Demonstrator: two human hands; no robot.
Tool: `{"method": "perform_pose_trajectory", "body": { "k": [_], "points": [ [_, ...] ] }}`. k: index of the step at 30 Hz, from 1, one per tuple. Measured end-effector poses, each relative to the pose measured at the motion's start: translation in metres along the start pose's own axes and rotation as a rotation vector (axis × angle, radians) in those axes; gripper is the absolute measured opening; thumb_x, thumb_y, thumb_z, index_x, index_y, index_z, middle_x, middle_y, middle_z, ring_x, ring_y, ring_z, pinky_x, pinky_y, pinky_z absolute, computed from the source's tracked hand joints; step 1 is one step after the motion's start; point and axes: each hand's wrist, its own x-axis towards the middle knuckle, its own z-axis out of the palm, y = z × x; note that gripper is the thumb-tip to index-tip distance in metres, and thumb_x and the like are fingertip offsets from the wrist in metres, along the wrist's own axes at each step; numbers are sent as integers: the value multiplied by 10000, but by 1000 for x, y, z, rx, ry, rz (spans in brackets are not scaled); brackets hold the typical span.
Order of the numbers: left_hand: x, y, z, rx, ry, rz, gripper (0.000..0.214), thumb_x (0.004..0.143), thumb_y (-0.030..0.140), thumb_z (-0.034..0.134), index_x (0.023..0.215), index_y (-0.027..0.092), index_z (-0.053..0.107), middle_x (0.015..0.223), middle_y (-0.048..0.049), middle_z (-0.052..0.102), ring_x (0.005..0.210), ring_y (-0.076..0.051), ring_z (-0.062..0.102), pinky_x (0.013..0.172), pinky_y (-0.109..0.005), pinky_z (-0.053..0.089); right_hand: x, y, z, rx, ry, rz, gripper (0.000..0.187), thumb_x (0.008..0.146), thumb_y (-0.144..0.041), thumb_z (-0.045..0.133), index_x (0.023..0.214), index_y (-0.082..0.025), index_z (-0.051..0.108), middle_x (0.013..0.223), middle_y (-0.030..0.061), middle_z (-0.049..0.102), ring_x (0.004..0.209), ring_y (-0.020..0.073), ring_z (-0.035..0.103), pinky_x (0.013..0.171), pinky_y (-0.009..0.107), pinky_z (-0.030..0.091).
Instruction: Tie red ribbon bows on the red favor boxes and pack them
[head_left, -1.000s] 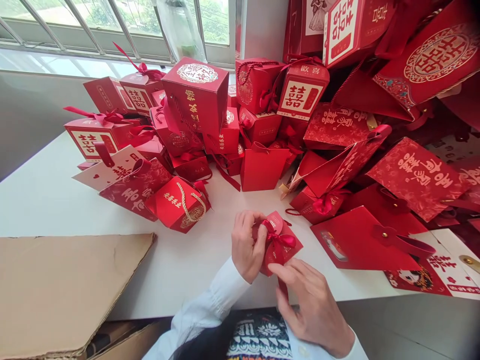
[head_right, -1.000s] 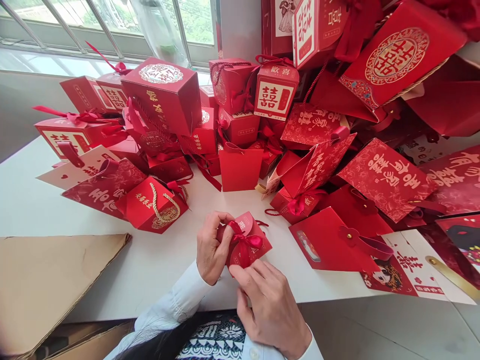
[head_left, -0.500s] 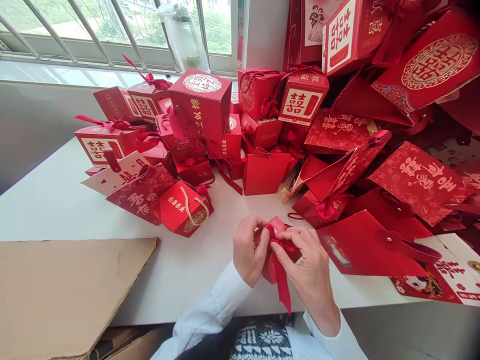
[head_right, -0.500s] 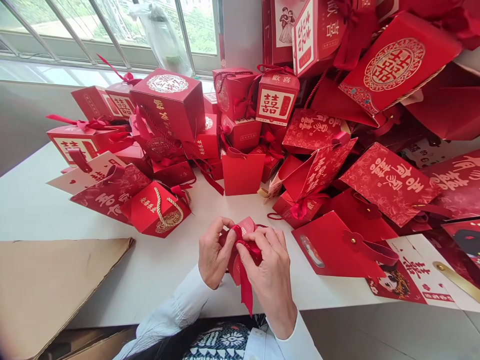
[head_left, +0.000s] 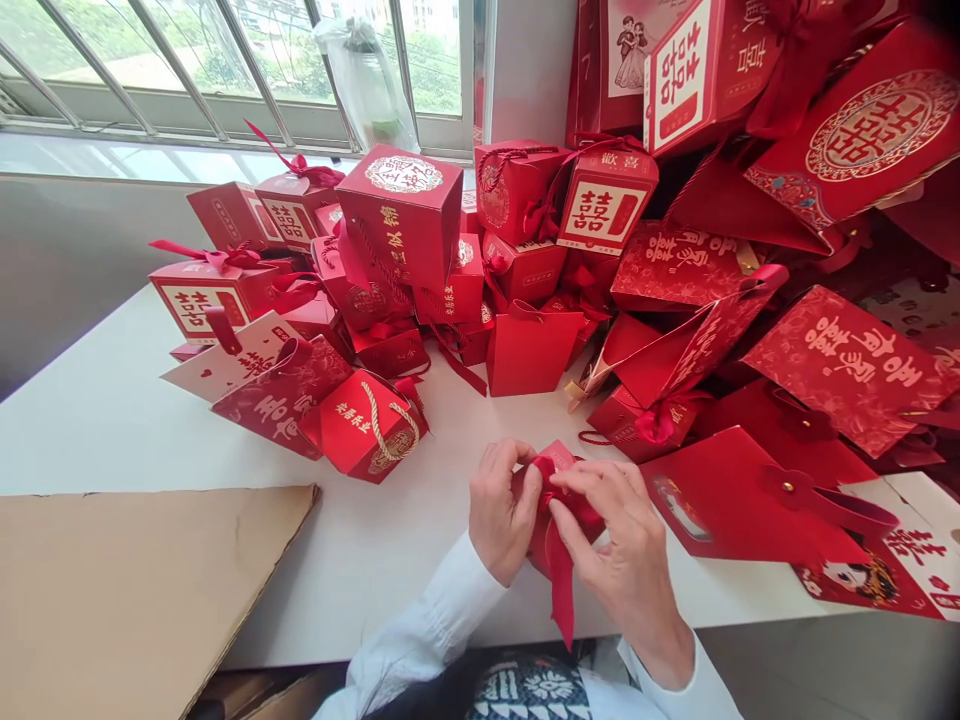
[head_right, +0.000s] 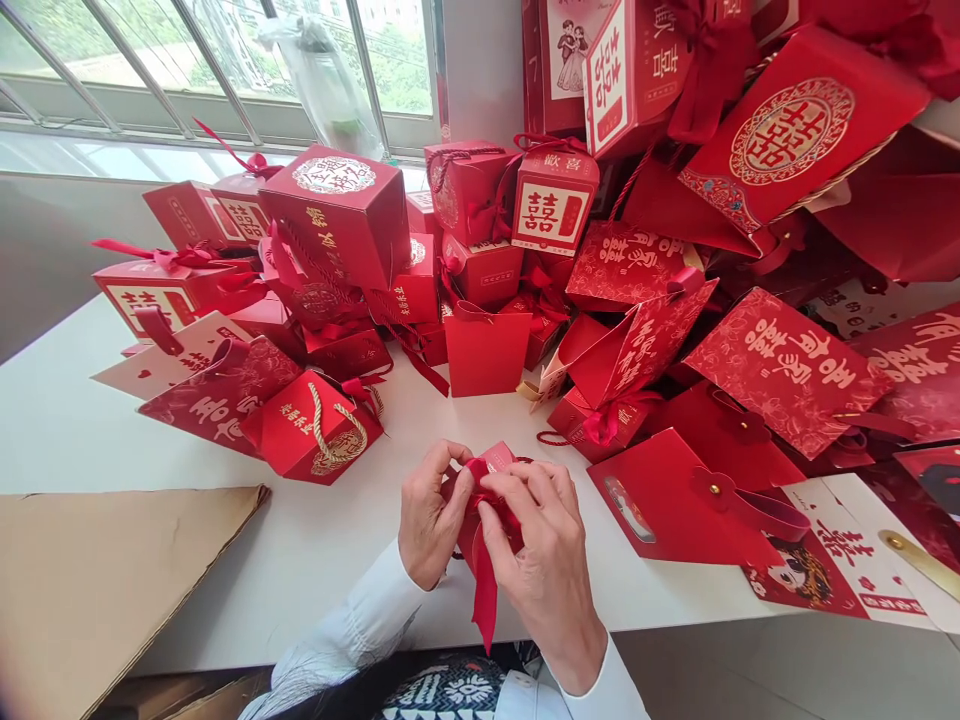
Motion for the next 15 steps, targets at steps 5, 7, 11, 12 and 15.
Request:
{"method": "perform_pose_trajectory", "body": {
  "k": [5, 7, 11, 12, 15],
  "points": [
    [0, -1, 1, 40, 11, 4, 137, 891, 209, 418, 784, 186, 500, 766, -11, 577, 591, -123, 495, 562, -243, 396, -3, 2, 3, -27, -81, -44, 113, 891, -118, 515, 885, -209, 582, 908, 45, 616, 909, 213, 520, 799, 372, 444],
    [0, -1, 1, 52, 21, 13, 137, 891, 208, 416, 784, 185, 500, 772, -15, 579, 599, -126, 496, 573, -249, 399, -4, 3, 2, -36, -105, -83, 128, 892, -106, 506, 900, -208, 582, 919, 52, 617, 926, 219, 524, 812, 382, 448],
    [-1, -1, 1, 43, 16, 7, 145, 896, 227, 421, 787, 187, 508, 774, -16, 590, 599, -127, 497, 564, -248, 402, -3, 6, -4, -11, -166, -130, 151, 899, -110, 489, 936, -217, 590, 946, 55, 617, 940, 211, 541, 830, 378, 467],
    [-1, 0, 0, 29, 10, -6, 142, 896, 227, 422, 791, 189, 509, 768, -13, 589, 597, -125, 497, 560, -244, 401, -2, 7, -6, 9, -179, -124, 131, 898, -126, 500, 935, -217, 586, 946, 53, 617, 935, 208, 545, 822, 371, 475],
    [-1, 1, -3, -19, -24, -47, 127, 888, 212, 425, 796, 191, 511, 748, -4, 577, 589, -119, 492, 551, -231, 397, 0, 8, -8, 70, -160, -77, 114, 891, -178, 543, 995, -214, 569, 953, 51, 621, 923, 200, 553, 775, 342, 497]
  ]
}}
